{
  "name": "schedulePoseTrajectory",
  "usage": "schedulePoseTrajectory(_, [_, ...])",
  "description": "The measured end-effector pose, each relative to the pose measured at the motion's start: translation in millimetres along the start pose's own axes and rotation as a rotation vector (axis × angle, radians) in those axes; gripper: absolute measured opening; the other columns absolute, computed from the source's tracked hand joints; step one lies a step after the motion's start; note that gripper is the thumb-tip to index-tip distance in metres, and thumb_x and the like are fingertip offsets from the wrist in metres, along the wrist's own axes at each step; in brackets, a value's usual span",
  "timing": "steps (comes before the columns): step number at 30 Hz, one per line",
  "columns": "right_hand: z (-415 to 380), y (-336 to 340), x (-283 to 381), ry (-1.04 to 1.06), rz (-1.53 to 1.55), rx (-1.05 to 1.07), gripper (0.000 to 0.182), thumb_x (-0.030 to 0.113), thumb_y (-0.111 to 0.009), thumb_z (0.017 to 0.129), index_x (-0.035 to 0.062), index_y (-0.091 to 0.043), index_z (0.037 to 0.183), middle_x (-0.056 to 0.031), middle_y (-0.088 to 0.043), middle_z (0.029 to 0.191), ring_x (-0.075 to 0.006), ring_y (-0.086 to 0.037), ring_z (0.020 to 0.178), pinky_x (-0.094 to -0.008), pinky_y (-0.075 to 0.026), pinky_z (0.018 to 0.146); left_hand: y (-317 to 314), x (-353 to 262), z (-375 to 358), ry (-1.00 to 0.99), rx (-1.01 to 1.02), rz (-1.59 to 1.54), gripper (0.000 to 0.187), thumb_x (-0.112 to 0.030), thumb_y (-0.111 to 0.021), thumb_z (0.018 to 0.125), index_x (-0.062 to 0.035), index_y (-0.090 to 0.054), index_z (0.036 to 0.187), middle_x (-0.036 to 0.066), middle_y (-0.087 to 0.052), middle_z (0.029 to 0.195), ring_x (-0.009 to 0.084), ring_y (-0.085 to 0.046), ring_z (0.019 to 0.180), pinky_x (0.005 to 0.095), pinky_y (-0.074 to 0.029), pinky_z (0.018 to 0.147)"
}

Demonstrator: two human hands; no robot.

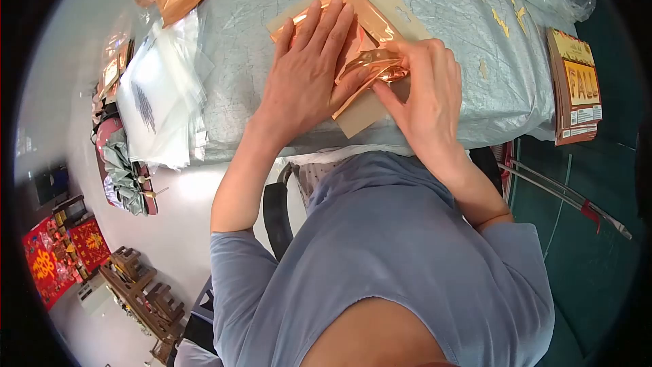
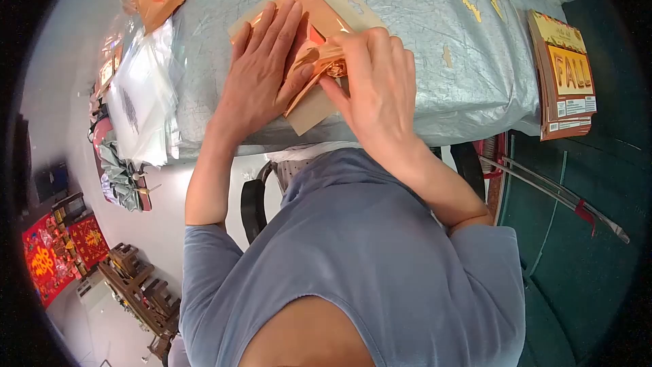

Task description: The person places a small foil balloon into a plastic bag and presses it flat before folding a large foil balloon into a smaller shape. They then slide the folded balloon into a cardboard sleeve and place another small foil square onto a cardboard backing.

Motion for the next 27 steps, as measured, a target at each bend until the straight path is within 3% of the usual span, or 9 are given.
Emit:
schedulePoseTrajectory(6, [5.6, 2.2, 4.4, 0.187, -0.148, 0.106, 0.047, 0.011, -0.088, 0.067, 0.0133, -0.07, 0.111, -0.0031, -0.057, 0.103, -0.0245, -0.055, 0.091, -0.0398, -0.042, 0.081, 0.3, -0.8, 0.5, -0.007, 0.001, 0.009, 0.084, -0.062, -0.051, 0.1, -0.0073, -0.032, 0.161, 0.011, -0.033, 0.167, 0.0344, -0.026, 0.156, 0.0556, -0.02, 0.125])
schedulePoseTrajectory(14, [11.7, -2.7, 6.8, 0.388, -0.157, 0.192, 0.028, 0.017, -0.082, 0.075, 0.0123, -0.069, 0.099, -0.0014, -0.058, 0.101, -0.0229, -0.055, 0.089, -0.0374, -0.042, 0.081, 0.6, -2.8, 0.7, -0.001, 0.033, 0.013, 0.088, -0.062, -0.054, 0.099, -0.0085, -0.027, 0.163, 0.012, -0.03, 0.168, 0.0349, -0.024, 0.157, 0.0542, -0.017, 0.125])
schedulePoseTrajectory(21, [11.8, 2.4, 2.2, 0.47, -0.154, 0.172, 0.024, 0.014, -0.08, 0.074, 0.0111, -0.069, 0.095, -0.0016, -0.059, 0.099, -0.0219, -0.058, 0.089, -0.0376, -0.044, 0.081, -0.2, -3.2, 1.1, 0.002, 0.044, -0.009, 0.093, -0.063, -0.058, 0.096, -0.0102, -0.024, 0.165, 0.013, -0.028, 0.169, 0.0344, -0.021, 0.158, 0.0525, -0.015, 0.126])
schedulePoseTrajectory(27, [9.0, 3.5, 2.9, 0.59, -0.182, 0.256, 0.019, 0.011, -0.069, 0.075, 0.0083, -0.068, 0.093, -0.0028, -0.061, 0.095, -0.0224, -0.06, 0.087, -0.0359, -0.048, 0.084, -0.1, -3.6, 1.2, 0.011, 0.055, -0.012, 0.097, -0.065, -0.06, 0.094, -0.01, -0.024, 0.165, 0.013, -0.028, 0.169, 0.0344, -0.022, 0.157, 0.0526, -0.014, 0.126])
Point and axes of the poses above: each hand's wrist, its own z-axis towards the middle knuckle, its own y-axis out of the back of the hand, x = y × z, the point moved 9 cm from there along z, towards the middle knuckle
